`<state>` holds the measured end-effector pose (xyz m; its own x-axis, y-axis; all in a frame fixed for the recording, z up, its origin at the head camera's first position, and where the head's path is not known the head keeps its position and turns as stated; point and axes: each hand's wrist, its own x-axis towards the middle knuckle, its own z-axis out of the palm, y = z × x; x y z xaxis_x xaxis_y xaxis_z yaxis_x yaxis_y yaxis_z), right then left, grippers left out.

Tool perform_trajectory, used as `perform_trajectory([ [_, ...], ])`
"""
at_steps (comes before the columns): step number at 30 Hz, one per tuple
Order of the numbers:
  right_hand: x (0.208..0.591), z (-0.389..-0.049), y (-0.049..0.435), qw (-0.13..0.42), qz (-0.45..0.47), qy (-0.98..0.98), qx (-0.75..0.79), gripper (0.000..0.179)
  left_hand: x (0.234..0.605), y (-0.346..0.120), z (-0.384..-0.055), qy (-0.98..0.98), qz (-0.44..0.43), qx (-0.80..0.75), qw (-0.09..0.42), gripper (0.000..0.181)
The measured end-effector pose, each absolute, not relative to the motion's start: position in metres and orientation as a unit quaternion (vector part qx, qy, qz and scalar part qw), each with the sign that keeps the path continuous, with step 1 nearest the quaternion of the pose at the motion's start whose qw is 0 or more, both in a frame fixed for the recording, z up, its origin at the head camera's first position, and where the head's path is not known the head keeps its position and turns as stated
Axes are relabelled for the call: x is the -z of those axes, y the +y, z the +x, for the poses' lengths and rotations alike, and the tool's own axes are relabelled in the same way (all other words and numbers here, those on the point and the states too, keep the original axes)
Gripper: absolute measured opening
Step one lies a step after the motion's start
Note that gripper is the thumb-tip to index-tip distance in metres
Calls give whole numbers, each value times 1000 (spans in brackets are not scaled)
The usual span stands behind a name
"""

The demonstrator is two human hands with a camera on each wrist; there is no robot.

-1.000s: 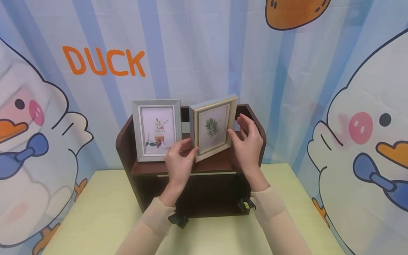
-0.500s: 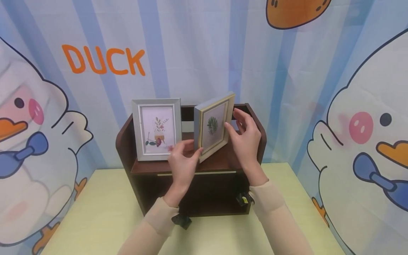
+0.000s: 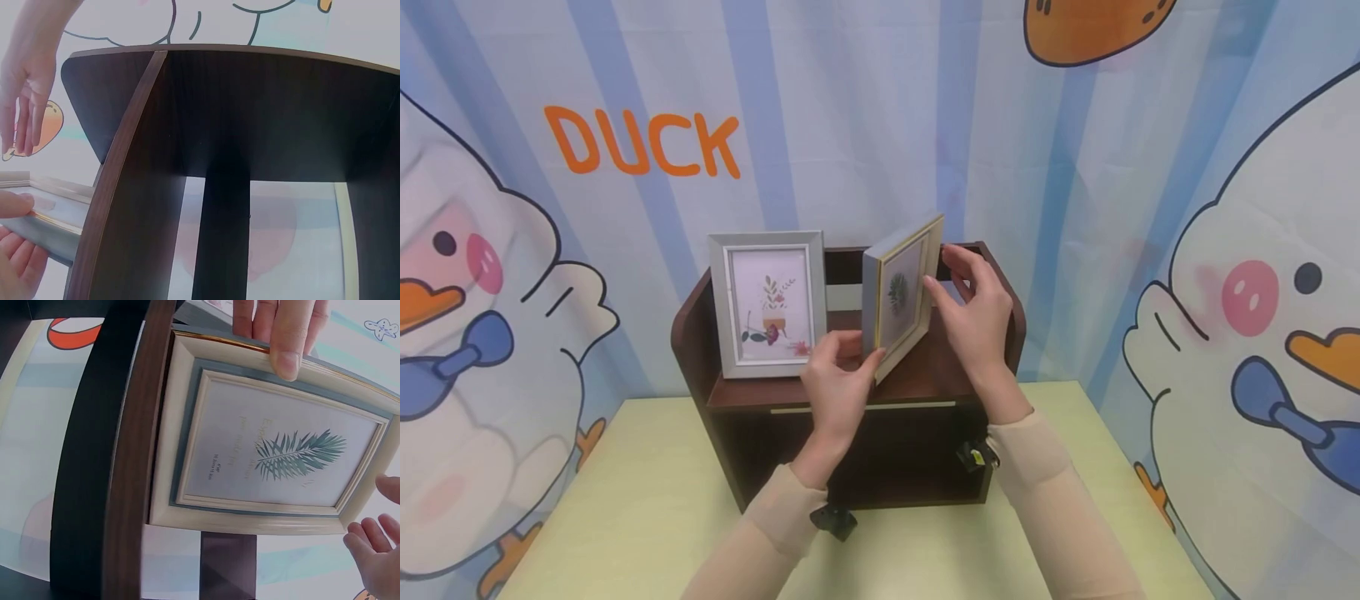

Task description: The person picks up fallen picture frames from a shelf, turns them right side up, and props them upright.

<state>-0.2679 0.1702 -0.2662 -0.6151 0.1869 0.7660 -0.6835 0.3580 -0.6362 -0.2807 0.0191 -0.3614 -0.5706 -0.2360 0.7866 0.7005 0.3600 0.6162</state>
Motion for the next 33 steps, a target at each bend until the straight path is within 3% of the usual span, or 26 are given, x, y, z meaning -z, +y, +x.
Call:
perform_trajectory([
  [23,243,-273,167,373,328,-722,-482,42,359,31,-276,-697,-154,543,442,25],
  [33,243,-275,168,363,343,-720,-482,46,362,33,-277,-696,-154,541,445,25],
])
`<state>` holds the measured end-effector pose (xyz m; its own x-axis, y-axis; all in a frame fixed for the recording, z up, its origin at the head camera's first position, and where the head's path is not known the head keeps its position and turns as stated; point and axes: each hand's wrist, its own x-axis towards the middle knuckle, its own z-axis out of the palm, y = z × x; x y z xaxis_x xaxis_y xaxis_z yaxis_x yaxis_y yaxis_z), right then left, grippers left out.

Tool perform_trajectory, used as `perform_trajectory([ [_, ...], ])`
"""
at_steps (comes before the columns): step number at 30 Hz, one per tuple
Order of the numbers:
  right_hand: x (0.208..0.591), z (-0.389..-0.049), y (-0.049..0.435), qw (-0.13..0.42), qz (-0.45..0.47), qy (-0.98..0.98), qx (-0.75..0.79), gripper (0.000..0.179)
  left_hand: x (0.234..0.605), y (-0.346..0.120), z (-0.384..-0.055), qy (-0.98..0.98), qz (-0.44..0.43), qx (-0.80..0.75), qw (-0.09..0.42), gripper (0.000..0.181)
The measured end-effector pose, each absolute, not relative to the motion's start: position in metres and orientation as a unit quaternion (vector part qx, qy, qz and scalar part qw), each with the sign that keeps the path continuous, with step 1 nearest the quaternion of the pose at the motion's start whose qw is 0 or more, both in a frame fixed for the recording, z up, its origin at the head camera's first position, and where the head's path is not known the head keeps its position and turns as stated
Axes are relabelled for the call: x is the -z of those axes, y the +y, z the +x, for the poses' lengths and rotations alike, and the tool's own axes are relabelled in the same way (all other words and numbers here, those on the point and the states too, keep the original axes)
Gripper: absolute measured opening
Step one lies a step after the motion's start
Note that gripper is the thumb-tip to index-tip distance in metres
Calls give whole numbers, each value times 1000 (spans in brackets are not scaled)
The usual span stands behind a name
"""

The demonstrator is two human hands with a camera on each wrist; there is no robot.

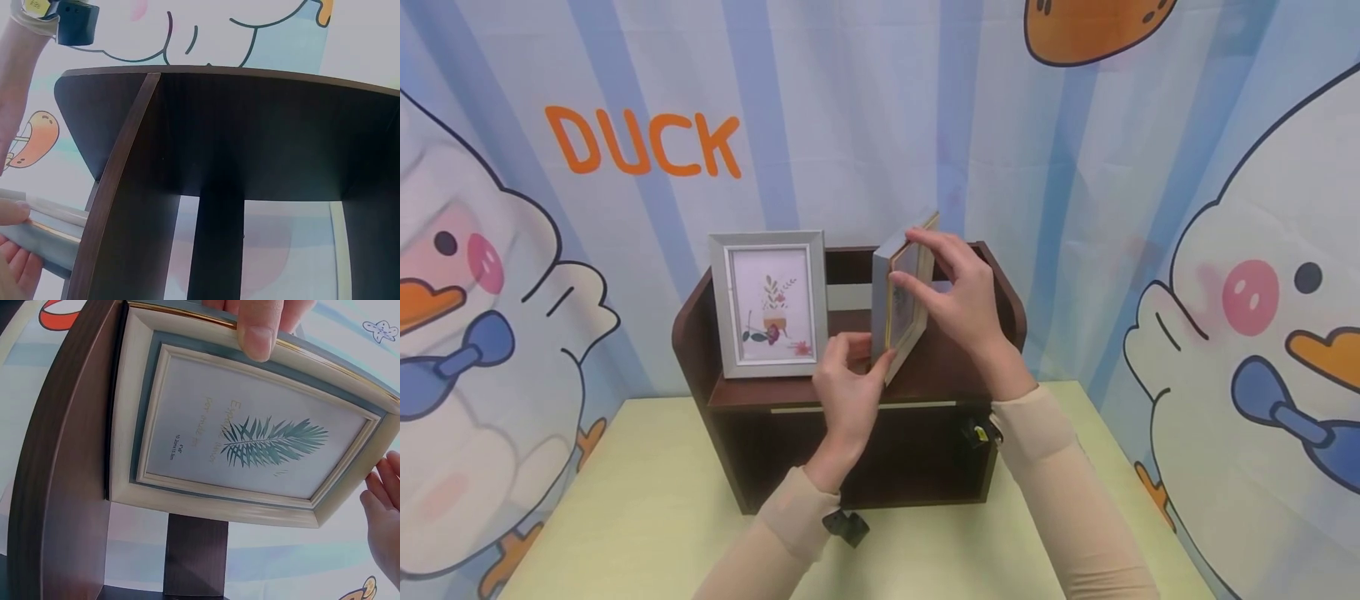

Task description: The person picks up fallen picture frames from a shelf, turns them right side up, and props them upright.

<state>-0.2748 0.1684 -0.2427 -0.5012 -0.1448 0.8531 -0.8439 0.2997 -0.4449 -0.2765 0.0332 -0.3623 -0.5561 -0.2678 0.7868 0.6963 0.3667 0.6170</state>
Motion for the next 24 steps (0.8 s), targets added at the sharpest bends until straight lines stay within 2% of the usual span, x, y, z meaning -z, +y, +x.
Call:
perform_trajectory([
  [12,242,-274,171,369,334,-738,-455,49,366,39,-271,-693,-175,547,436,26],
  [24,239,-281,183,332,373,-732,-464,50,370,44,-263,-678,-228,570,403,31],
])
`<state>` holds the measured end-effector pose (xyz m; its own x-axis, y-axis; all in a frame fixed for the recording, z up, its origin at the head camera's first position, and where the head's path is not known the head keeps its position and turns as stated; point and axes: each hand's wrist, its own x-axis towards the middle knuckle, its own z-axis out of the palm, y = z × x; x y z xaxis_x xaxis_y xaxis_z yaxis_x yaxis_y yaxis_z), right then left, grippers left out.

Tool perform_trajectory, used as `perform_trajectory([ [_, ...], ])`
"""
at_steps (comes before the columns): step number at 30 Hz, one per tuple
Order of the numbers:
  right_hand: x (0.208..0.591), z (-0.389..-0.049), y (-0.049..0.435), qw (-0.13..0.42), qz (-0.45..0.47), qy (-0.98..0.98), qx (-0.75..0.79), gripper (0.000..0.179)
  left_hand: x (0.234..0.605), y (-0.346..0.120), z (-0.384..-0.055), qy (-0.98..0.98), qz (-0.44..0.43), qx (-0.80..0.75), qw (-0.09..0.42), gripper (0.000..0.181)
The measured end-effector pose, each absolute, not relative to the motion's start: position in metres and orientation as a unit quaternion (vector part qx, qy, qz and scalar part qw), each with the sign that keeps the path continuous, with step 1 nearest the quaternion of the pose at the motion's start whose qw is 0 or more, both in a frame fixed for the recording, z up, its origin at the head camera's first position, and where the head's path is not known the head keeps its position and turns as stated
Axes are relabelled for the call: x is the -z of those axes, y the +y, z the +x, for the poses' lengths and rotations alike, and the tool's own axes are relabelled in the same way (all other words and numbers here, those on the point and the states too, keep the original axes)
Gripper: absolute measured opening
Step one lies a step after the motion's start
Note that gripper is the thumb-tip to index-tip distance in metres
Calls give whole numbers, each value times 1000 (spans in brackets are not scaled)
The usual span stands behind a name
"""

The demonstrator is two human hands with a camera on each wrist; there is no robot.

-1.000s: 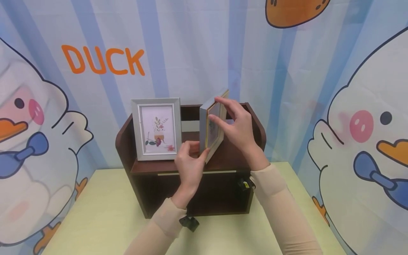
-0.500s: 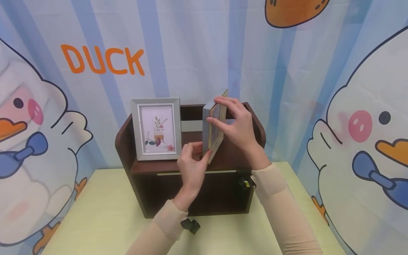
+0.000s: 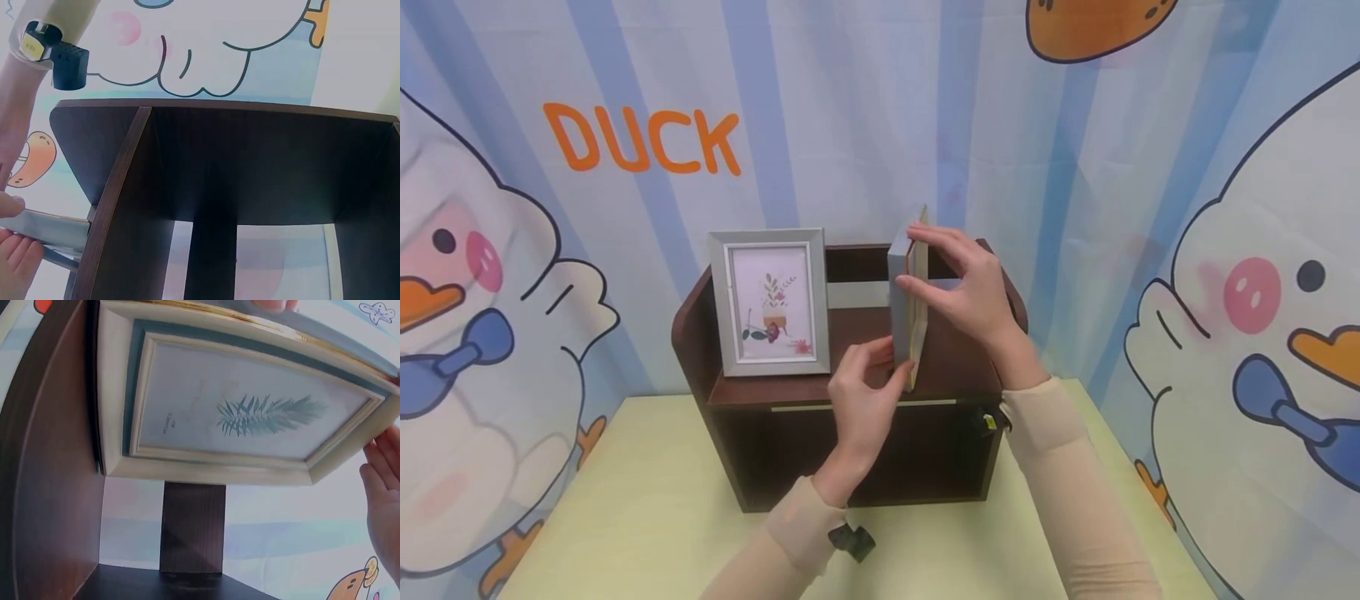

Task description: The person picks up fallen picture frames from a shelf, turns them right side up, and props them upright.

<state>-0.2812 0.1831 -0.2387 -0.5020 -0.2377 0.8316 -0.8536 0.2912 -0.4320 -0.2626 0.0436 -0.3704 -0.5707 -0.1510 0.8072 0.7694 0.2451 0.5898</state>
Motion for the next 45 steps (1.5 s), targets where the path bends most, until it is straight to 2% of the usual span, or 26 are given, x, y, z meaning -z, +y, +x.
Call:
perform_trajectory([
  [12,239,-290,192,314,406,-715,-475,50,370,49,-259,-683,-248,568,386,34],
  [22,251,-314,207,295,419,-704,-492,53,369,53,-256,-697,-256,562,364,37],
  [33,255,-315,210,286,421,-689,-517,50,372,58,-256,-699,-264,558,361,38],
  [45,253,-315,209,289,420,-693,-509,51,375,48,-263,-701,-231,560,376,25],
])
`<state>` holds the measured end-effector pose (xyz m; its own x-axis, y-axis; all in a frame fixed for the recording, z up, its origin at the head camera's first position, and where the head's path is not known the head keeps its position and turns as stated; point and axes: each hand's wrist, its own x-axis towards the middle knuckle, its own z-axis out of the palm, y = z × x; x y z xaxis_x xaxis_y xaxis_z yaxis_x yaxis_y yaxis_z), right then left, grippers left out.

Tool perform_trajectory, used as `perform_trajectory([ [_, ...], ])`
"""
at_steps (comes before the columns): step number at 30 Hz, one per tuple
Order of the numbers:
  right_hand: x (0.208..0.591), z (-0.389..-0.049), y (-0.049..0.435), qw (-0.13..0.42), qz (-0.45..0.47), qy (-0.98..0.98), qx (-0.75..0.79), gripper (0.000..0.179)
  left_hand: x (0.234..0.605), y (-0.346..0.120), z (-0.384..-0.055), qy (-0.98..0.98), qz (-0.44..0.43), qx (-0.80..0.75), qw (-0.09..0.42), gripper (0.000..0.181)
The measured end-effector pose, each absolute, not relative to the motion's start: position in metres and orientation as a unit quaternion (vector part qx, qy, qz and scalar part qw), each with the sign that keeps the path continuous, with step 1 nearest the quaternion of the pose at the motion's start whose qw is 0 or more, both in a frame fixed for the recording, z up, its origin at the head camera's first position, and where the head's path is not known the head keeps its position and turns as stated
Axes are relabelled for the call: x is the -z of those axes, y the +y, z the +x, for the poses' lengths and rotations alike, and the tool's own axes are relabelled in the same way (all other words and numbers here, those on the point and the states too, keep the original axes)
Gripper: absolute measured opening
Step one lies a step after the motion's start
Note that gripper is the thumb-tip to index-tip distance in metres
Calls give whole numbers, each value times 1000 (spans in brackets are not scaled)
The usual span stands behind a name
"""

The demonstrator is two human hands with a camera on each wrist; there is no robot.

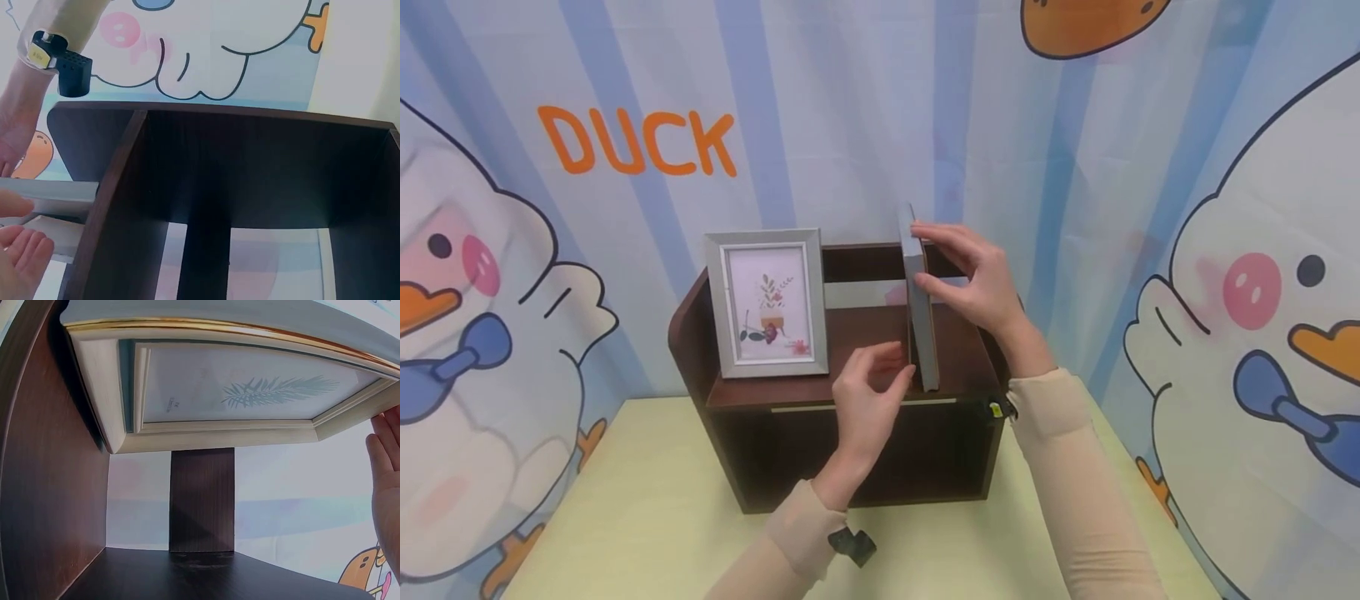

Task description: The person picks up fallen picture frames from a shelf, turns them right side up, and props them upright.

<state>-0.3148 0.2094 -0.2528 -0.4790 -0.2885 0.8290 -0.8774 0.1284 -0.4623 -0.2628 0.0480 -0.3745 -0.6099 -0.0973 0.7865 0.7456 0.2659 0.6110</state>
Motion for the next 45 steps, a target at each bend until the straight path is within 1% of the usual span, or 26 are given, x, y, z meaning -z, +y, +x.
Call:
perform_trajectory([
  [7,248,-307,204,289,415,-699,-505,49,378,49,-266,-726,-216,554,346,23],
  [11,246,-304,201,287,411,-703,-504,48,380,49,-268,-733,-210,551,339,21],
  [18,252,-315,205,287,415,-701,-504,50,383,46,-273,-742,-203,538,345,17],
  [22,250,-312,203,286,416,-702,-503,50,383,40,-274,-748,-188,530,352,15],
  [29,240,-296,192,283,433,-701,-491,47,380,26,-275,-751,-183,524,357,13],
  [38,237,-296,182,279,449,-706,-471,48,377,10,-278,-758,-156,528,350,10],
  [45,237,-298,176,278,460,-706,-462,47,375,-1,-281,-761,-133,521,362,9],
])
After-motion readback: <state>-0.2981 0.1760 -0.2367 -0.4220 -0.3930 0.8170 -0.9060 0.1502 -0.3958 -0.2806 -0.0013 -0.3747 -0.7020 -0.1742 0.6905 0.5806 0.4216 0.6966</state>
